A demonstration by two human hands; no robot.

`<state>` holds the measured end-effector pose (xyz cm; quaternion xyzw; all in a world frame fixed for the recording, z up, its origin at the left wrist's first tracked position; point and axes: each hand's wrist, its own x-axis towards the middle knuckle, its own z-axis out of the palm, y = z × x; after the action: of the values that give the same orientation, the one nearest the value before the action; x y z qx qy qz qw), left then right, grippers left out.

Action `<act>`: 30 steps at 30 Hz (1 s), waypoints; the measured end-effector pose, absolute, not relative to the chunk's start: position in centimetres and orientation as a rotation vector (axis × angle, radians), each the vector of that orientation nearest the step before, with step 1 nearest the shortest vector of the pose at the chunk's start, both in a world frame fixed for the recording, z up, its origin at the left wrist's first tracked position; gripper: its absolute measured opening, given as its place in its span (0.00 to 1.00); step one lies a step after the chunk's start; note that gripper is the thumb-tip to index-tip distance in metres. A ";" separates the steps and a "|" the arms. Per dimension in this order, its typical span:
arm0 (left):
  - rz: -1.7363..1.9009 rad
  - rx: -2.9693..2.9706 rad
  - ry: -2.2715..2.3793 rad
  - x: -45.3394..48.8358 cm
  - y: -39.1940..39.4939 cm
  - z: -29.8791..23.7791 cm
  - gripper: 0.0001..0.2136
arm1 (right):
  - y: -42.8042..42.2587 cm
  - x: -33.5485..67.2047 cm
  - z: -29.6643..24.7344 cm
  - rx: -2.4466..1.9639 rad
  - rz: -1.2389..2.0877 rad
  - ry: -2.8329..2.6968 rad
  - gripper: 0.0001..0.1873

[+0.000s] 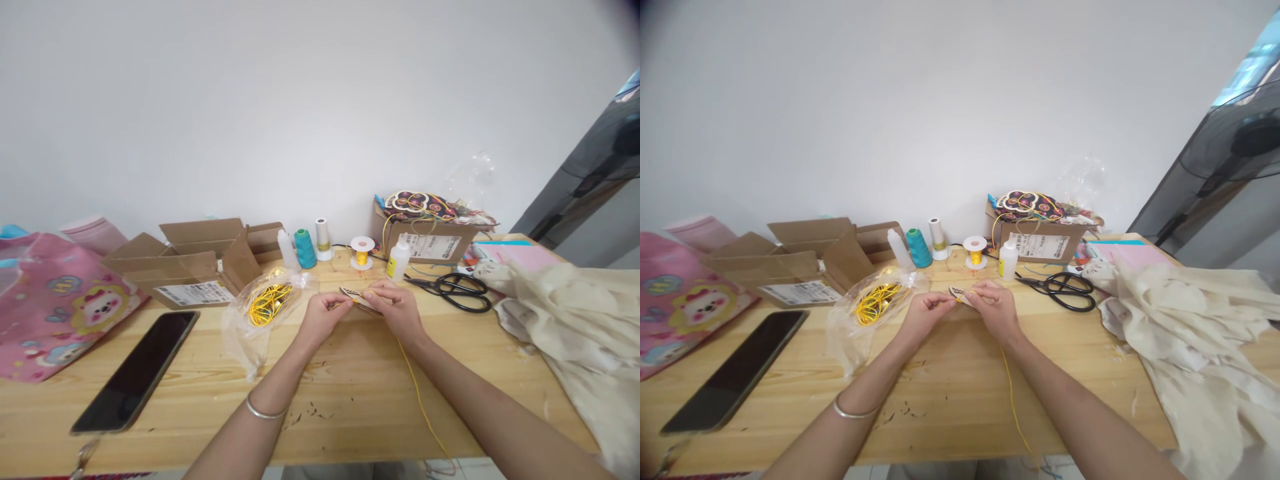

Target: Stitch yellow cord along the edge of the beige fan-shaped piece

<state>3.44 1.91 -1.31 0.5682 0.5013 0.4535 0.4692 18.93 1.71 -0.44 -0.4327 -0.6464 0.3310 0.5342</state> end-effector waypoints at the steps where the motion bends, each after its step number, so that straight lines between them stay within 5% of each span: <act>1: 1.104 1.392 1.236 3.5 1.9 -1.3 0.10 | 1.8 18.9 -0.4 -1.047 0.812 -1.511 0.08; 30: 1.095 1.389 1.206 3.8 1.8 -1.1 0.11 | 2.0 19.1 -0.2 -1.073 1.193 -1.015 0.07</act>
<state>3.80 1.80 -1.09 0.5692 0.4944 0.4489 0.4796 19.06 2.00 -0.22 -0.4595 -0.4348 0.5108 0.5822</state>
